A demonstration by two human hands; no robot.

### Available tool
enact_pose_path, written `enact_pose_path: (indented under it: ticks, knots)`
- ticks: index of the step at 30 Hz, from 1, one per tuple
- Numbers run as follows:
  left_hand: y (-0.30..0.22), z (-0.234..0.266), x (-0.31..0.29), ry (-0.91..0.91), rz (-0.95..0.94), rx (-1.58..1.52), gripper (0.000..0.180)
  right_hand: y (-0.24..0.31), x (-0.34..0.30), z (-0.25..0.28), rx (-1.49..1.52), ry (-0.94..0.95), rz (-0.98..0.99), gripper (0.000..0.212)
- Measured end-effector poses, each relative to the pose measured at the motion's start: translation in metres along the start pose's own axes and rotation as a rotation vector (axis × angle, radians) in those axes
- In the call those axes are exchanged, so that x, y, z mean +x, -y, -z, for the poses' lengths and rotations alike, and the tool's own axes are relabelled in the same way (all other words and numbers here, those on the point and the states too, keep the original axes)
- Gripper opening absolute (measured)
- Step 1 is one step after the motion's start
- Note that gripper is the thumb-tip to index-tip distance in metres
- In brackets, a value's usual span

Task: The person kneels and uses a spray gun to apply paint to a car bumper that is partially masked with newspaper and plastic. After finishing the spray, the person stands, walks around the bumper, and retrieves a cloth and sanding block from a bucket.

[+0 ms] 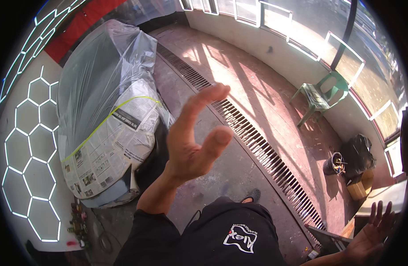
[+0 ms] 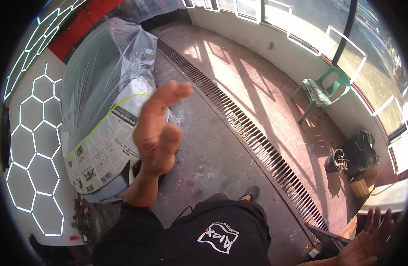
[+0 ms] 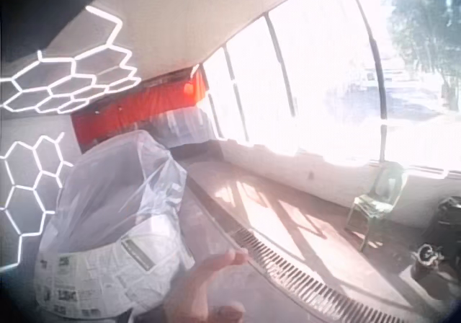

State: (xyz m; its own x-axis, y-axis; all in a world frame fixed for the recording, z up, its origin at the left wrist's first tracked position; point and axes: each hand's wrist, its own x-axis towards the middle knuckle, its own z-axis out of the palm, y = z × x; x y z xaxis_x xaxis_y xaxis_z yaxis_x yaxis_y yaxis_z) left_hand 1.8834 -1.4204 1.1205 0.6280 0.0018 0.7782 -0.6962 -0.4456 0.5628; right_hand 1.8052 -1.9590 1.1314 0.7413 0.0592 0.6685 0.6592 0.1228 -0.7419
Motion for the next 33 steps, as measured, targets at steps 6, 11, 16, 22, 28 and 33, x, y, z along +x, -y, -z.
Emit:
enact_pose_path:
  ticks: [6,11,16,22,28,33]
  knots:
    - [0.083,-0.056,-0.293,0.744,0.853,0.45,0.042,-0.285,-0.019,-0.043,-0.452,0.181,-1.287,0.062]
    - [0.103,-0.132,-0.349,0.357,1.563,-0.026,0.062,-0.36,0.034,-0.14,-0.315,1.043,-1.198,0.068]
    - [0.178,-0.165,-0.344,0.382,1.663,0.01,0.071,-0.412,0.097,-0.196,-0.464,1.33,-0.91,0.067]
    - [0.198,-0.183,-0.305,-0.043,1.813,0.164,0.064,-0.498,0.149,-0.171,-0.761,1.514,-0.475,0.072]
    - [0.151,-0.262,-0.403,-0.814,1.816,0.389,0.048,-0.552,0.191,-0.181,-0.73,1.842,-0.303,0.073]
    - [0.064,-0.414,-0.456,-1.514,2.04,0.406,0.046,-0.564,0.213,-0.211,-0.591,2.022,0.068,0.074]
